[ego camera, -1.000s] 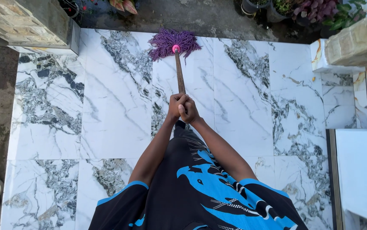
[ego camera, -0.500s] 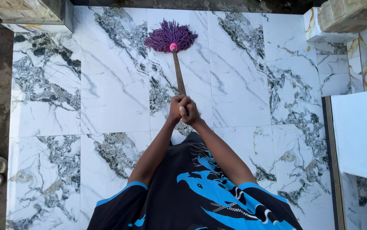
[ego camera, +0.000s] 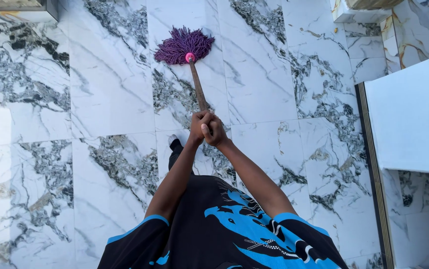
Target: The recorder mops the marble-patterned tiled floor using a purple mop, starting from a living area and moving towards an entryway.
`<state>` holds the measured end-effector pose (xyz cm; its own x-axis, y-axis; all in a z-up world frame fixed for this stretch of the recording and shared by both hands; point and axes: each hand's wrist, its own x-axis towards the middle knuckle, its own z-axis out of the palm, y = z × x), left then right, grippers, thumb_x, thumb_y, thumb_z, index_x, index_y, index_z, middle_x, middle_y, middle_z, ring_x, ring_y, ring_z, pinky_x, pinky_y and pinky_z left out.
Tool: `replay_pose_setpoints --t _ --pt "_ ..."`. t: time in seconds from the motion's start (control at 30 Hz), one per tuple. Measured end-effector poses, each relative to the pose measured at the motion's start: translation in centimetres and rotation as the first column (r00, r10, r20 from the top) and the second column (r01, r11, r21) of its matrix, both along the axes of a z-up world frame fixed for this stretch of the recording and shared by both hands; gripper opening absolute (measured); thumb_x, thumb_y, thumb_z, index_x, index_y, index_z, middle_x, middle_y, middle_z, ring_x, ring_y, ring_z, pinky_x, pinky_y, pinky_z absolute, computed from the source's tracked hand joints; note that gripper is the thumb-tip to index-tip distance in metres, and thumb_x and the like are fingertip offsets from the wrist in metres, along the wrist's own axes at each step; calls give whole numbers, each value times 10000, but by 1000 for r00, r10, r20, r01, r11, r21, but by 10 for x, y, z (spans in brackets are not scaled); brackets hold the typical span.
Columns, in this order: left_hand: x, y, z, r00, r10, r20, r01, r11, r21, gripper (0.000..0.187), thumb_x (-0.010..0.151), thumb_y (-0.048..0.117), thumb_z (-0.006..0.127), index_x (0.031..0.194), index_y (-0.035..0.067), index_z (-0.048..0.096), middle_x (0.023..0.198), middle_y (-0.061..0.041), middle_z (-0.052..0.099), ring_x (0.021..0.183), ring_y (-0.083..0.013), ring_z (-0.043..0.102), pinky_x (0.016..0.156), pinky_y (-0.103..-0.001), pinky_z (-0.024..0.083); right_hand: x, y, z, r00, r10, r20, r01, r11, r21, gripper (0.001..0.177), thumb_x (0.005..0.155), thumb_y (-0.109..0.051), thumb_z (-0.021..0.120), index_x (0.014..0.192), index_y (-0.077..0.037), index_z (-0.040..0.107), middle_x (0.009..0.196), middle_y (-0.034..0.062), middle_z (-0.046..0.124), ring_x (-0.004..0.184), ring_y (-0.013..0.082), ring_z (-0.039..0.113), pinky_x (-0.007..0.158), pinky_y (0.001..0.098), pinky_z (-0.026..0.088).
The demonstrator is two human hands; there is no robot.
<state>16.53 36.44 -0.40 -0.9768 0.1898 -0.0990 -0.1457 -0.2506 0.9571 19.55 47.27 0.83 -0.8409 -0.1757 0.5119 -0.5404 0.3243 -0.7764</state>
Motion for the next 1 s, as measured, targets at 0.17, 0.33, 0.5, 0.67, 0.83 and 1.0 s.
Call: replay_pose_setpoints --t 0.17,0.33,0.5,0.67,0.83,1.0 --pt "69 26 -4 983 -32 -182 17 997 -81 280 950 185 625 779 -36 629 693 -11 620 633 -79 504 607 -292 443 70 25 15 999 -27 -18 27 1000 -11 423 1008 -345 532 884 51 614 892 287 629 873 448 631 774 517 504" --pt "113 41 19 995 -48 -92 44 998 -42 287 944 185 626 765 -38 634 692 -27 637 648 -78 518 597 -283 444 116 41 13 997 -59 49 60 998 -24 418 988 -347 545 873 48 620 850 275 642 825 446 647 741 500 511" --pt "130 41 28 997 -69 22 68 997 43 300 940 197 611 770 -42 673 705 -41 661 649 -91 561 605 -282 466 133 39 17 996 -82 -25 81 997 -12 383 1002 -322 541 856 24 622 848 270 639 855 472 640 798 533 513" --pt "121 38 7 994 -93 -53 95 995 38 284 923 186 615 780 -50 681 743 -47 686 681 -92 581 632 -276 474 128 36 18 995 -83 -51 81 996 -33 357 1003 -287 548 850 30 608 832 269 630 847 476 635 796 539 517" --pt "106 37 11 997 -74 -20 73 997 -18 304 936 196 610 784 -54 695 714 -63 673 655 -102 567 610 -290 473 113 35 23 993 -95 -65 91 994 -56 358 998 -291 552 847 30 601 841 272 632 825 465 640 763 529 522" --pt "78 40 6 992 -100 -79 98 995 -37 313 917 199 585 791 -45 734 782 -93 731 707 -142 652 676 -301 520 86 40 13 995 -64 -70 60 996 -58 379 965 -328 531 858 19 642 781 242 641 776 441 655 725 511 522"
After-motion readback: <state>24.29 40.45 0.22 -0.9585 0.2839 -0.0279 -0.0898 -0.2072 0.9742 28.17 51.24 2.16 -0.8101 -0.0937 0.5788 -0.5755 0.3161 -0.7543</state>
